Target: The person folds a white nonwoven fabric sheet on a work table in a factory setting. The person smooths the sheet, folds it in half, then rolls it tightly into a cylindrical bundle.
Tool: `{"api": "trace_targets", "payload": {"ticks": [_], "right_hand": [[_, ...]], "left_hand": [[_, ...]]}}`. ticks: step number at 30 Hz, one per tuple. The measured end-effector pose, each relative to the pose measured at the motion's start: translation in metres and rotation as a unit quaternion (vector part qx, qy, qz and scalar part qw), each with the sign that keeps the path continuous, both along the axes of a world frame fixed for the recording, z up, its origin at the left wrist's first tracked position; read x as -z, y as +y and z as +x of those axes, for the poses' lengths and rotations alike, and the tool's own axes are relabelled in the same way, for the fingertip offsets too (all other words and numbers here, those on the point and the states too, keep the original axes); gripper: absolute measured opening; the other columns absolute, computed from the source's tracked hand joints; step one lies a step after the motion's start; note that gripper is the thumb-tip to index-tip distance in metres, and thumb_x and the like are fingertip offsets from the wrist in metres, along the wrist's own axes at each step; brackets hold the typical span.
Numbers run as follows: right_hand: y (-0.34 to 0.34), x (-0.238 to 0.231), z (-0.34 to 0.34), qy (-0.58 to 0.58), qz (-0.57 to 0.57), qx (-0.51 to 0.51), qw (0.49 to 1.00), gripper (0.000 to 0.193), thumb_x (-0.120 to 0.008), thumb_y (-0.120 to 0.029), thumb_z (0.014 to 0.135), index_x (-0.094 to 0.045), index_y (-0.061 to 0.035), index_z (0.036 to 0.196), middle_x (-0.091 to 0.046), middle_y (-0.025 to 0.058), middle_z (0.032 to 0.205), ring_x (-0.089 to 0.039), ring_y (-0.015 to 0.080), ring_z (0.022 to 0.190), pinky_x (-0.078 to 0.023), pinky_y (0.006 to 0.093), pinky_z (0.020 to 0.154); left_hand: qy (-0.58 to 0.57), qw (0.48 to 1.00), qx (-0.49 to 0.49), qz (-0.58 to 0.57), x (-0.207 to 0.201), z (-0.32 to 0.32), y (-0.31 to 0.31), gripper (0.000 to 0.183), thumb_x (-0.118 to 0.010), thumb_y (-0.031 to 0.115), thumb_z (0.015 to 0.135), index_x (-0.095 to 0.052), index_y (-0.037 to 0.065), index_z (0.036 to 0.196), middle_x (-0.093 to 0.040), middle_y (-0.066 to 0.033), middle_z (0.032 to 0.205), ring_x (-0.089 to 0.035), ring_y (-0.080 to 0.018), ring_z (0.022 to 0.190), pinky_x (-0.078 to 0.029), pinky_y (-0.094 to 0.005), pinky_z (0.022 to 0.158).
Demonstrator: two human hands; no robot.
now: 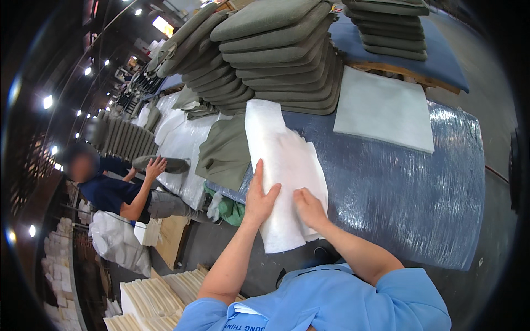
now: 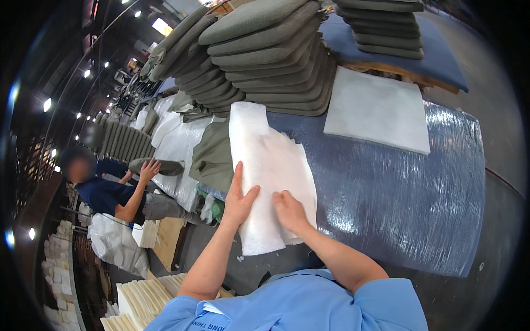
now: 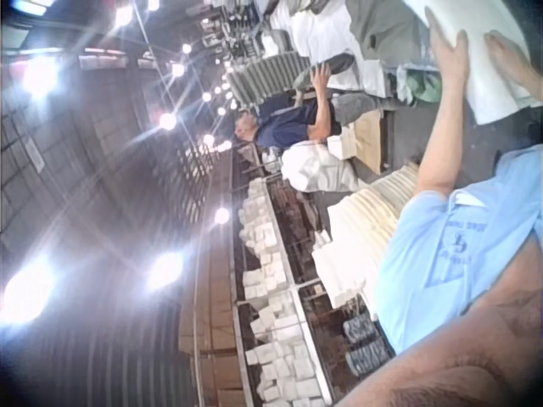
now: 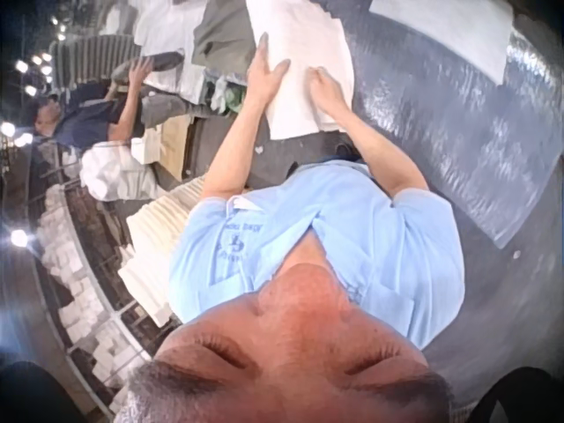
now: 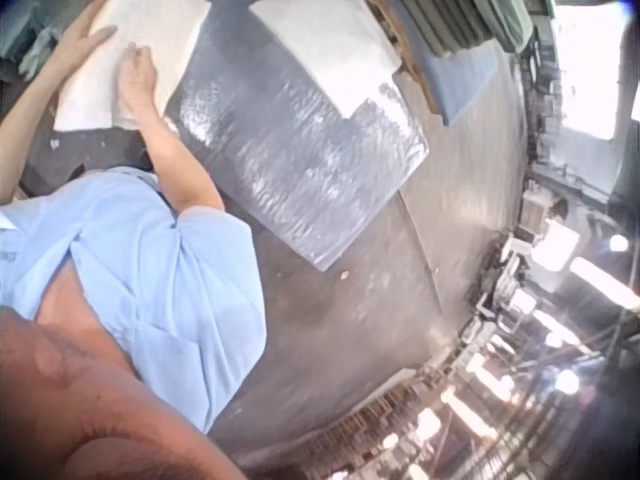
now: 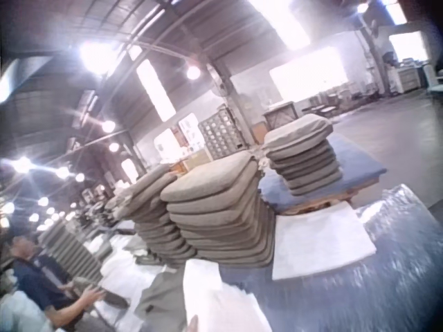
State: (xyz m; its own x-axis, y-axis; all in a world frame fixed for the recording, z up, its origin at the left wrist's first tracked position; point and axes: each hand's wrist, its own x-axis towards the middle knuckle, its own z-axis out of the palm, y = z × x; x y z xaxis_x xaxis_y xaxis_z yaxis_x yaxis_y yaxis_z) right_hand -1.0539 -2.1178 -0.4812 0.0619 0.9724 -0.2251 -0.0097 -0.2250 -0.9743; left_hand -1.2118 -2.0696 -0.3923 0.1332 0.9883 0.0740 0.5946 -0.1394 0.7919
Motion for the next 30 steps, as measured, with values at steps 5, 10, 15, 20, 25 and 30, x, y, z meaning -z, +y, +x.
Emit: {"api": "trace_targets", "payload": {"ticks": [5, 10, 15, 20, 25, 30], "right_hand": [[-0.008, -0.026, -0.020, -0.084, 0.075, 0.001, 0.994, 0.048, -0.059, -0.040, 0.105, -0.053, 0.0008, 0.082, -0.058, 0.0203, 0.078, -0.057, 0.0398, 0.072, -0.045, 0.0506, 0.072], [-0.012, -0.021, -0.025, -0.113, 0.099, 0.063, 0.987, 0.040, -0.064, -0.031, 0.104, -0.053, -0.0006, 0.081, -0.059, 0.0229, 0.073, -0.058, 0.0431, 0.067, -0.046, 0.0500, 0.064], [-0.005, 0.008, -0.034, -0.153, 0.200, 0.097, 0.963, 0.036, -0.065, -0.027, 0.104, -0.054, -0.0022, 0.081, -0.062, 0.0242, 0.074, -0.063, 0.0456, 0.071, -0.048, 0.0512, 0.063], [0.008, 0.040, -0.045, -0.202, 0.154, 0.107, 0.961, 0.031, -0.066, -0.026, 0.103, -0.056, -0.0027, 0.084, -0.065, 0.0258, 0.080, -0.064, 0.0486, 0.077, -0.050, 0.0532, 0.067], [-0.004, 0.128, 0.020, -0.268, -0.003, 0.179, 0.947, 0.021, -0.064, -0.027, 0.102, -0.066, -0.0063, 0.099, -0.071, 0.0258, 0.100, -0.069, 0.0470, 0.096, -0.054, 0.0513, 0.084], [-0.026, 0.047, -0.018, -0.086, 0.084, 0.096, 0.988, 0.036, -0.059, -0.037, 0.106, -0.060, -0.0012, 0.107, -0.071, 0.0252, 0.109, -0.069, 0.0452, 0.103, -0.053, 0.0498, 0.088]], "left_hand": [[-0.009, 1.000, 0.011, 0.026, 0.004, -0.010, 0.002, 0.089, -0.073, 0.019, 0.094, -0.025, 0.008, 0.168, -0.051, -0.0279, 0.153, -0.051, -0.0407, 0.141, -0.040, -0.0446, 0.118], [0.013, 0.998, 0.059, 0.003, -0.003, -0.019, -0.015, 0.094, -0.076, 0.026, 0.093, -0.023, 0.008, 0.169, -0.041, -0.0351, 0.156, -0.041, -0.0461, 0.147, -0.036, -0.0495, 0.120], [0.118, 0.991, 0.055, 0.032, -0.001, -0.019, -0.038, 0.098, -0.077, 0.025, 0.091, -0.019, 0.013, 0.170, -0.031, -0.0434, 0.154, -0.039, -0.0554, 0.144, -0.036, -0.0521, 0.120], [0.116, 0.993, 0.027, 0.011, 0.004, -0.034, -0.036, 0.099, -0.076, 0.023, 0.090, -0.018, 0.017, 0.170, -0.031, -0.0427, 0.154, -0.043, -0.0574, 0.141, -0.040, -0.0508, 0.118], [0.104, 0.991, 0.064, 0.056, -0.003, -0.023, -0.029, 0.099, -0.075, 0.022, 0.090, -0.017, 0.016, 0.170, -0.030, -0.0416, 0.156, -0.043, -0.0572, 0.141, -0.042, -0.0516, 0.117], [0.115, 0.991, 0.035, 0.050, 0.004, -0.022, -0.035, 0.098, -0.074, 0.022, 0.091, -0.016, 0.015, 0.170, -0.029, -0.0417, 0.157, -0.043, -0.0572, 0.141, -0.042, -0.0532, 0.116]]}}
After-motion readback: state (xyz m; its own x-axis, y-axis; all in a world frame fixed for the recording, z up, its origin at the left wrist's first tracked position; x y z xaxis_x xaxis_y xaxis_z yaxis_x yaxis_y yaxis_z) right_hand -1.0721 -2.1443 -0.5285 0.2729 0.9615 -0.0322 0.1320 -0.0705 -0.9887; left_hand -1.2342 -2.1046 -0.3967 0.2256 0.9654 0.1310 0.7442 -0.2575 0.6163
